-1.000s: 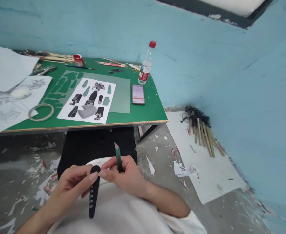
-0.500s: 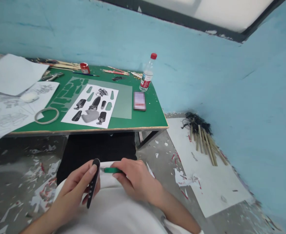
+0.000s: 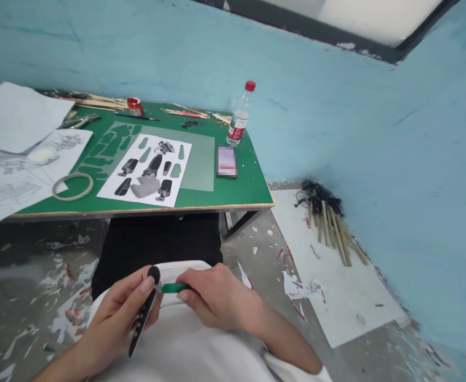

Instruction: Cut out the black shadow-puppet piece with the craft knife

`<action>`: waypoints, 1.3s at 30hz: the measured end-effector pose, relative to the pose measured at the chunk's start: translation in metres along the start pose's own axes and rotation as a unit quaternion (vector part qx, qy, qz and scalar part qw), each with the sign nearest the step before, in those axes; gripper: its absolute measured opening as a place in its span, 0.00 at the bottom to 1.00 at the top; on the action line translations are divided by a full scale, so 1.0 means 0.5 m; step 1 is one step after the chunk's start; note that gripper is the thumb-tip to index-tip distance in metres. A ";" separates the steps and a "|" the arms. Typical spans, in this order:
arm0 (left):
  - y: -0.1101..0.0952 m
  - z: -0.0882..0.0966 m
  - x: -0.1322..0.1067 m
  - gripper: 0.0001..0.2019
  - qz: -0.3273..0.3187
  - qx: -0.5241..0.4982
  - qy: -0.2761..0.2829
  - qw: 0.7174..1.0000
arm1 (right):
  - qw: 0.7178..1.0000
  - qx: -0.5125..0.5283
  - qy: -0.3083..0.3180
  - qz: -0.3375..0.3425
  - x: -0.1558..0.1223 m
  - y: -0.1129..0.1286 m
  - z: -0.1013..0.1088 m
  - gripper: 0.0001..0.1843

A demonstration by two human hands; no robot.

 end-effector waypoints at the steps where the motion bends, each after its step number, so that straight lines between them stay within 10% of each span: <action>1: 0.005 -0.001 -0.002 0.26 0.004 -0.009 0.007 1.000 | 1.000 0.002 -0.003 0.003 -0.001 -0.001 0.001 0.19; 20: 0.036 -0.007 -0.005 0.25 0.031 -0.063 0.035 0.997 | 0.999 0.023 0.000 0.024 -0.004 0.001 -0.001 0.30; 28: 0.034 -0.023 -0.011 0.27 0.042 -0.066 0.055 0.995 | 0.995 0.033 -0.070 -0.065 -0.020 -0.041 0.039 0.27; 39: 0.030 -0.019 -0.009 0.26 0.043 -0.072 0.045 0.996 | 0.998 0.039 -0.002 0.048 -0.011 0.003 0.008 0.29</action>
Point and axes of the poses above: each hand's wrist, its own x-axis towards the middle knuckle, its own z-axis out of the back of the hand, y = z × x, the point moved 7 cm from there along x, towards the middle knuckle, and after that the axes turned 2 degrees about -z, right-handed, at the moved point
